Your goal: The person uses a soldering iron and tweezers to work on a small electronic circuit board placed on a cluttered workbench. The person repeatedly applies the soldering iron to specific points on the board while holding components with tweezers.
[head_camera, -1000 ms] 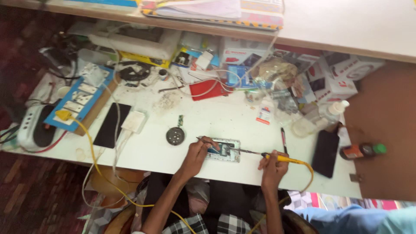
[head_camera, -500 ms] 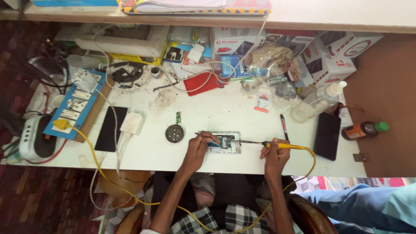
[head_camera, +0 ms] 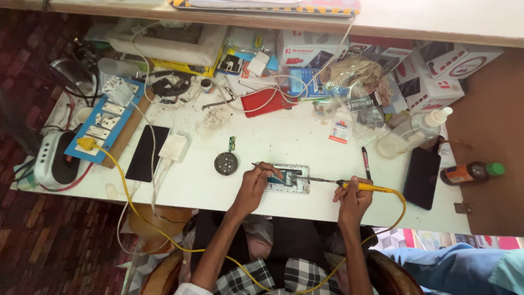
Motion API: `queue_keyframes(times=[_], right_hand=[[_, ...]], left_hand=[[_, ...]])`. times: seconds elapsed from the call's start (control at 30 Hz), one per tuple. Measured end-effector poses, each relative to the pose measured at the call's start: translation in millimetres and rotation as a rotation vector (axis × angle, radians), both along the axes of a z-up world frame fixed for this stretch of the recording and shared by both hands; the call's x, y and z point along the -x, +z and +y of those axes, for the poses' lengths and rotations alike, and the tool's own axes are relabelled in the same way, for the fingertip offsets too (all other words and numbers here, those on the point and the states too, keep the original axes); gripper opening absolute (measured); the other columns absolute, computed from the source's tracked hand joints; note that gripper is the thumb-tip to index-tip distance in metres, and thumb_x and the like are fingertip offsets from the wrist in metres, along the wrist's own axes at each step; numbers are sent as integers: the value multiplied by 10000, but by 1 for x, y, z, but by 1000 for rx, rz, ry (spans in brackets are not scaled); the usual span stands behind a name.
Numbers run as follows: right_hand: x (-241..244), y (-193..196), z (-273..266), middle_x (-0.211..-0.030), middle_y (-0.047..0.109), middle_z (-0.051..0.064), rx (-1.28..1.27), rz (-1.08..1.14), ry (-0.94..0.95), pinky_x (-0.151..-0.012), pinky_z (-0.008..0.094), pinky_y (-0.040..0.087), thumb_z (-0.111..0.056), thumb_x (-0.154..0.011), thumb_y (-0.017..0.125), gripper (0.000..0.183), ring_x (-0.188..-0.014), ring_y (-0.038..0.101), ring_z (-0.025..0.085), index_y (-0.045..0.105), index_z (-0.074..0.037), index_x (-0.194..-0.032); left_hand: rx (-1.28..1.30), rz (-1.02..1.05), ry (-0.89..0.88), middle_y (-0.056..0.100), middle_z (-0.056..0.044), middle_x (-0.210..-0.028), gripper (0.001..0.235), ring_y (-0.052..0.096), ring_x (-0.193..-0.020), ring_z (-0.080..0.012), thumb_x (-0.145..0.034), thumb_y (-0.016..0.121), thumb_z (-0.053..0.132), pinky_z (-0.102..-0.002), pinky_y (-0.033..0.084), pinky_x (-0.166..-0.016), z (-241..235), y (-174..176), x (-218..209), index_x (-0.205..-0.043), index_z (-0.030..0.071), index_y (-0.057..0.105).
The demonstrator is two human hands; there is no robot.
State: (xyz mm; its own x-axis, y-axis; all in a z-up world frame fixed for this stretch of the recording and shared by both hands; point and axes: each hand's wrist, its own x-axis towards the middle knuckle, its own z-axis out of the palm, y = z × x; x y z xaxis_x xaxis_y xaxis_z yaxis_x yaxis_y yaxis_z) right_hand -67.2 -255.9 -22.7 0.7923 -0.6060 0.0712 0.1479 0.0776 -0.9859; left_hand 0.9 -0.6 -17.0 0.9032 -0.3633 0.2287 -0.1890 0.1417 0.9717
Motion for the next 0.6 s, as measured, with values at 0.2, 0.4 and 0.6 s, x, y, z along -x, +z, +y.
queue_keyframes(times=[0.2,0.4,0.6], right_hand=[[-1,-5,-3,-619,516,60,-48,18,-28,-470,260,392,-199,-1114,481,183,-498,500,127,433,-41,-1036],[-2,-5,-2,-688,552,71,-56,8,-42,-484,270,432,-169,-1110,501,165,-528,528,138,436,-26,-1056],[1,-12,-4,-662,532,101,16,51,-34,-498,276,402,-176,-1132,500,189,-524,514,153,440,-7,-1074]], left_hand=[[62,-44,-7,737,-35,-983,225,434,-661,-36,-1090,417,70,-218,401,-608,-1,-3,-1,-1085,9,633],[30,27,-22,714,-15,-949,247,357,-577,-17,-1119,416,114,-215,345,-531,-1,2,-2,-1090,15,641],[-15,120,-17,752,-13,-996,258,315,-509,-14,-1083,406,112,-224,312,-466,-2,-1,-3,-1072,10,643]])
